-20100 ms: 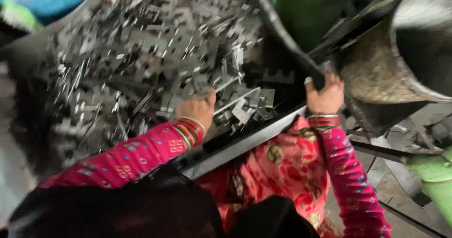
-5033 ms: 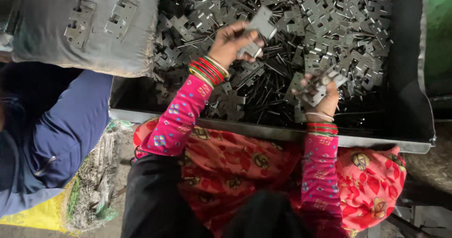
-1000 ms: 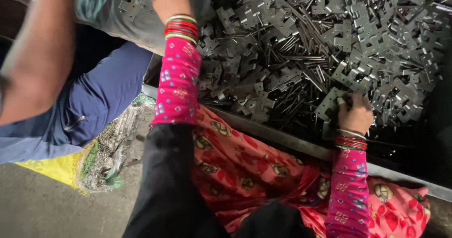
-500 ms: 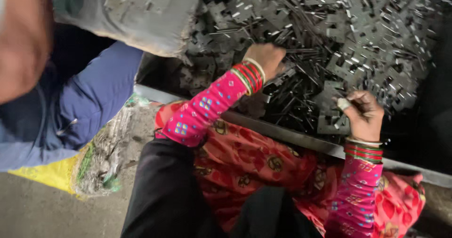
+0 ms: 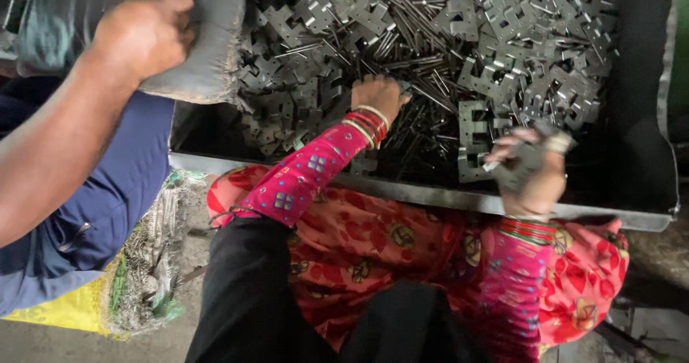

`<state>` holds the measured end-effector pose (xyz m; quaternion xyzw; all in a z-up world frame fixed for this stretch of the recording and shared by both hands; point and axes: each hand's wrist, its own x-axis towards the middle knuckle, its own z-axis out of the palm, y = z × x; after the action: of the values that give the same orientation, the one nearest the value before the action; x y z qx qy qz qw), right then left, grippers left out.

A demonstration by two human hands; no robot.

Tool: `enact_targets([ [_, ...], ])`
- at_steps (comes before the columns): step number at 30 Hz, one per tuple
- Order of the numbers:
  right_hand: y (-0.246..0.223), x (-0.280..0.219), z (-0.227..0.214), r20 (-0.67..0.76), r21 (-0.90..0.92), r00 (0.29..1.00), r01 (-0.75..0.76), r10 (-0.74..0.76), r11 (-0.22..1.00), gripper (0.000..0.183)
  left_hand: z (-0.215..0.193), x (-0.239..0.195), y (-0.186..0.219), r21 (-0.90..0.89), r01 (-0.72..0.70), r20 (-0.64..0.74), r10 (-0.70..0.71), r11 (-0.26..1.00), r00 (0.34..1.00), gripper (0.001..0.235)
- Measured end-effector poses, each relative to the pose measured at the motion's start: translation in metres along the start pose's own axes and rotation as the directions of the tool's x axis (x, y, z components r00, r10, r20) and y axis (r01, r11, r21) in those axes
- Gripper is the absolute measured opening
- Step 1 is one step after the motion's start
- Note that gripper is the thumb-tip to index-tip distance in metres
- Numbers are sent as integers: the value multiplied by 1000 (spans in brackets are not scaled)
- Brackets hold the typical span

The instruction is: The person sits on the floor and uses their hands to sort through a large bin of various small metal components, picking up individual pieces and moving them to different areas within or near the bin.

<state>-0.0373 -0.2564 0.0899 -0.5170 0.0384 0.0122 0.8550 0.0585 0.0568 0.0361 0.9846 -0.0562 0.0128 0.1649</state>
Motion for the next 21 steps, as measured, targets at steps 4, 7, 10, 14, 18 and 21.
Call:
enact_targets([
  [4,33,12,28,332,-924,918,363,-217,123,33,3,9,-6,-103,261,191,-239,960,952,52],
  [7,65,13,56,372,-894,926,339,-65,-292,28,14,17,-28,-87,220,271,-190,972,944,61],
  [10,74,7,68,436,-814,890,327,-133,-480,26,32,27,-48,-156,17,224,18,988,974,61],
  [14,63,9,60,435,-850,889,353,-145,-391,39,34,34,-64,-321,-144,198,215,936,956,47],
  [18,49,8,44,356,-906,886,405,-298,123,23,4,17,-34,-41,-151,197,156,988,968,39],
  [21,42,10,24,166,-775,923,340,-348,533,15,-19,8,-22,59,-158,15,158,986,987,28],
])
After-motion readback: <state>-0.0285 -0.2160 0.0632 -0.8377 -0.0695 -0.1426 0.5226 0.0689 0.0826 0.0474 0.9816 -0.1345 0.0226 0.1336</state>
